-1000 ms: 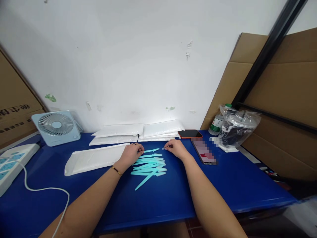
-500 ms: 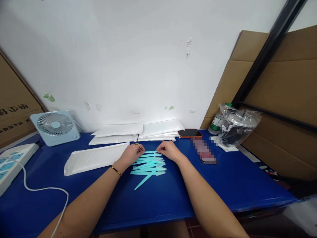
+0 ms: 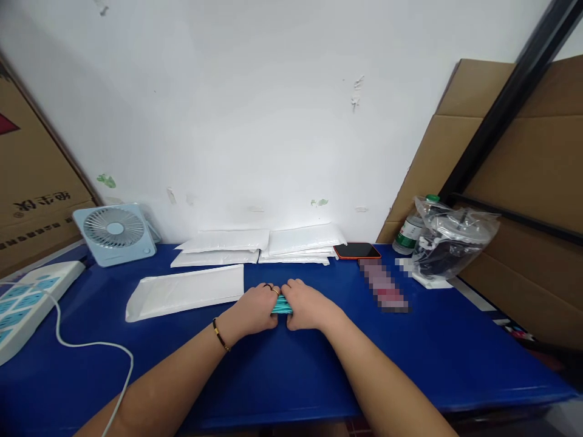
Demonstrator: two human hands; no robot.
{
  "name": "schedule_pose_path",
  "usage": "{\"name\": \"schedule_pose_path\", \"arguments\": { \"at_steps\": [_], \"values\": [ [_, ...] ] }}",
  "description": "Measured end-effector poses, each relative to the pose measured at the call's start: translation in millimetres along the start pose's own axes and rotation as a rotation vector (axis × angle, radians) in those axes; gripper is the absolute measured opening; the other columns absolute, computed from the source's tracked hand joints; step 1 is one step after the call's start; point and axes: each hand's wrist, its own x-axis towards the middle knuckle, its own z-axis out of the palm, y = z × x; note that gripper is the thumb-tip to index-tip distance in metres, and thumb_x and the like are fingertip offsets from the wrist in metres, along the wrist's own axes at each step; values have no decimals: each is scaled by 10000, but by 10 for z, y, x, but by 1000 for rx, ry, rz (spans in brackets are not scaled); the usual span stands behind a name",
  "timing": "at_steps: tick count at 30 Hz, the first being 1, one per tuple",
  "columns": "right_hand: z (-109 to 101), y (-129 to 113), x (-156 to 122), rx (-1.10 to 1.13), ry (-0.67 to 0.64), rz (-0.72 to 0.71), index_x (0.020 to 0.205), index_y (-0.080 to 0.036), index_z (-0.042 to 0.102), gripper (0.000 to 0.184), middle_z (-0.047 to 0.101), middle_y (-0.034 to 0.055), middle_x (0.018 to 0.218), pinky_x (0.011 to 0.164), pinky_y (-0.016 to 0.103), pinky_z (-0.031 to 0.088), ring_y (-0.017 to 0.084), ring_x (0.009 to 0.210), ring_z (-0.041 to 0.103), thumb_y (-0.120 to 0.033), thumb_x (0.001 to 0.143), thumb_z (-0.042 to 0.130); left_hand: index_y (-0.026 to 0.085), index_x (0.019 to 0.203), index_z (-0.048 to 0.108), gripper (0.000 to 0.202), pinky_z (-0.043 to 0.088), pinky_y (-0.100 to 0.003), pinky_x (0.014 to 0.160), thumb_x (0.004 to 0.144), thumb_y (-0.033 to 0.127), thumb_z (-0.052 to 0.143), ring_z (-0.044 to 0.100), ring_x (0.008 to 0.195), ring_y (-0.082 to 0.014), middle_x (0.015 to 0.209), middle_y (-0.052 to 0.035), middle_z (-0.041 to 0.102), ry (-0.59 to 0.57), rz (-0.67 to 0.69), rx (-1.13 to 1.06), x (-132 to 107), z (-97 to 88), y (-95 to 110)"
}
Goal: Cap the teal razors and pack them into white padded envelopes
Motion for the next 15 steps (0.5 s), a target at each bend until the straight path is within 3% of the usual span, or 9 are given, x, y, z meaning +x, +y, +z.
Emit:
{"name": "schedule_pose_path", "arguments": {
  "at_steps": [7, 10, 12, 15],
  "values": [
    [-12, -23, 63, -100, 22, 45, 834, -162, 598, 237, 629, 109, 865, 720, 346, 415, 265, 819, 573, -197, 601, 624, 149, 855, 591, 201, 465, -364, 768, 673, 217, 542, 606, 831, -267, 881, -125, 639, 40, 34, -30, 40, 91, 7],
    [-184, 79, -46, 109, 99, 133, 887, -197, 615, 252, 635, 52, 787, 639, 313, 426, 218, 711, 584, -174, 636, 617, 154, 920, 564, 238, 469, -359, 692, 698, 236, 540, 621, 765, -265, 837, -104, 644, 92, -40, -103, 55, 64, 10],
    [-310, 152, -126, 408, 224, 120, 1111, -242, 562, 488, 636, 32, 871, 637, 292, 451, 194, 721, 592, -207, 637, 674, 162, 958, 540, 246, 465, -334, 633, 737, 268, 532, 621, 704, -243, 788, -74, 642, 136, -92, -246, 71, 28, 11],
    [-381, 133, -160, 886, 421, 30, 1396, -277, 272, 959, 584, 71, 1122, 784, 332, 489, 223, 928, 599, -269, 581, 778, 172, 983, 523, 219, 473, -294, 633, 815, 307, 485, 617, 722, -196, 826, -45, 646, 229, -41, -604, 92, -11, 46]
  ]
}}
